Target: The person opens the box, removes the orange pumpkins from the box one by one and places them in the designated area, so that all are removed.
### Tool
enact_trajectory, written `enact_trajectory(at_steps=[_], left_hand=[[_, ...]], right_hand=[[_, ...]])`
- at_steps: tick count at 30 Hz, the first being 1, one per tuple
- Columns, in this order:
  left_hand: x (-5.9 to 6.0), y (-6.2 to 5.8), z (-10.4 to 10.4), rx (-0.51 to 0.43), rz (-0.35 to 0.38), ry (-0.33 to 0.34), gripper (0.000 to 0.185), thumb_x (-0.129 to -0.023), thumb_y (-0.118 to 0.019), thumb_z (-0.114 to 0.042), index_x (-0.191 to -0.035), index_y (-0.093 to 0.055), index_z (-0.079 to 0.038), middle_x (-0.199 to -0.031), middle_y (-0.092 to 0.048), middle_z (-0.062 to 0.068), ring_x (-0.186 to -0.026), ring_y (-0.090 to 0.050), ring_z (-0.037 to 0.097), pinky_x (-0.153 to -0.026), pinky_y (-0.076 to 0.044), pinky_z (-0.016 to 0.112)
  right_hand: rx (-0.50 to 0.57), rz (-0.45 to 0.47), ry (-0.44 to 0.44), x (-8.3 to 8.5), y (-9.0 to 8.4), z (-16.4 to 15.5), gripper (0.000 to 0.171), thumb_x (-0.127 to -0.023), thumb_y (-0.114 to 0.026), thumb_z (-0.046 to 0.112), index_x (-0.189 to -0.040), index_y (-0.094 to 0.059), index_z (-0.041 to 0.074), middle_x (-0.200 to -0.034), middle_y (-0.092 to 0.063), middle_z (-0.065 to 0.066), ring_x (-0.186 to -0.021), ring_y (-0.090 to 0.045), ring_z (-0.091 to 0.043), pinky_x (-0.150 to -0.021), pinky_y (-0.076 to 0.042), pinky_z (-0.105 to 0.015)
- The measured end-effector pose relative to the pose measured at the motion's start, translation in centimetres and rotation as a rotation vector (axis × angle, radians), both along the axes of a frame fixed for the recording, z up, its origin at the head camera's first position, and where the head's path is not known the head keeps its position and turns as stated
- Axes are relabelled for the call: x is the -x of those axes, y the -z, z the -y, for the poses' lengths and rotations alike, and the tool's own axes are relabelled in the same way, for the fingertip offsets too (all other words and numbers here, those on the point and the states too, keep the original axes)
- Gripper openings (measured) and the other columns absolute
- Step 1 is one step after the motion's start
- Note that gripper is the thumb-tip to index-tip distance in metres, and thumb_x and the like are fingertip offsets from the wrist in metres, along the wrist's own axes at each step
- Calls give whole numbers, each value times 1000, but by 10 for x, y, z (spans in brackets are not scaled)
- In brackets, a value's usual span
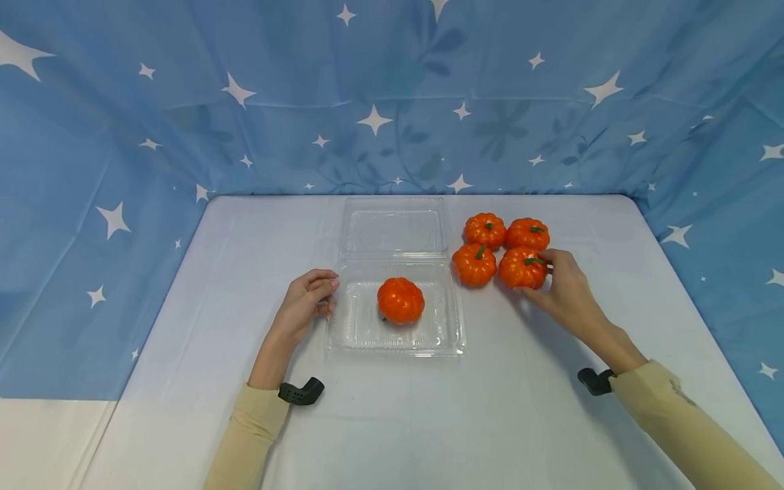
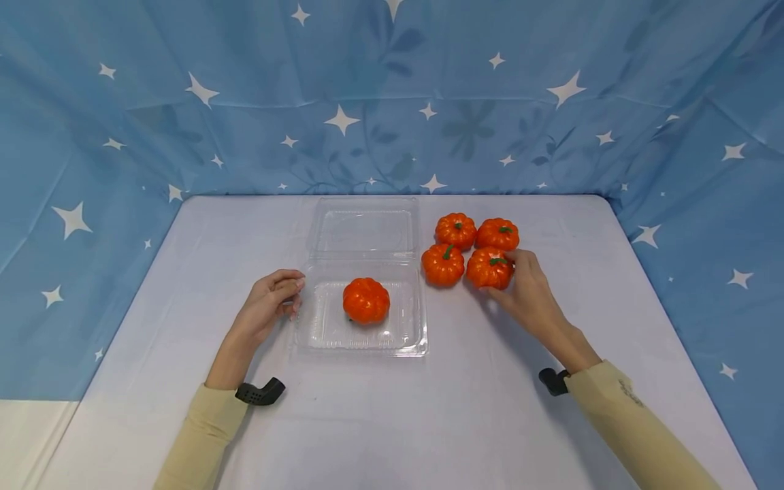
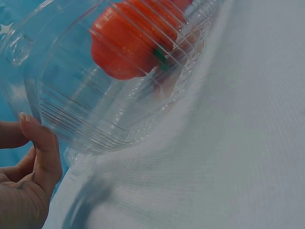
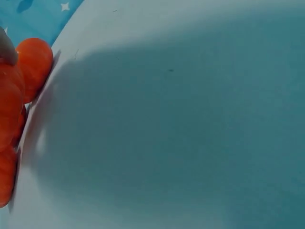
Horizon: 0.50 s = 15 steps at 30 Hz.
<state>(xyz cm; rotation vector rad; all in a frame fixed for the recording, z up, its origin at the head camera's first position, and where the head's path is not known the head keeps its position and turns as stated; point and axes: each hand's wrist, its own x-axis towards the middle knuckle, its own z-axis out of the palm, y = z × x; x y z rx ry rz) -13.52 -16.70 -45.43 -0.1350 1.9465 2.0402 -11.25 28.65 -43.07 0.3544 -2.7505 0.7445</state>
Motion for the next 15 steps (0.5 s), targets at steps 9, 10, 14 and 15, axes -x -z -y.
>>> enact_trajectory(at_steps=[9, 10, 14, 15], left_hand=[[0, 1, 1, -12, -14, -2, 35, -97, -60, -17, -122, -50, 4, -88, -60, 6, -56, -51, 10, -47, -44, 24], [0, 1, 1, -10, -16, 1, 35, -97, -60, -17, -122, -50, 4, -87, -60, 6, -57, -51, 10, -47, -44, 24], [0, 2, 1, -11, -10, -2, 33, -97, -60, -16, -121, -50, 3, -87, -59, 6, -57, -50, 10, -47, -44, 24], [0, 1, 1, -10, -10, -3, 32, -97, -60, -16, -121, -51, 3, -87, -59, 7, -57, -50, 10, -47, -44, 24]], right_hand=[[-38, 124, 48, 7, 7, 1, 75, -73, -84, 8, -127, -36, -13, -121, -43, -30, -112, -48, -44, -94, -46, -62], [-36, 125, 48, 8, 8, 1, 75, -73, -84, 8, -127, -36, -13, -121, -42, -30, -112, -47, -44, -94, -46, -62], [-28, 118, 43, 10, 11, 2, 78, -73, -85, 9, -130, -36, -13, -123, -42, -31, -113, -47, -46, -95, -45, -63], [-29, 116, 42, 10, 11, 2, 79, -73, -85, 10, -130, -36, -13, -123, -42, -31, -113, -47, -46, -95, -45, -62]])
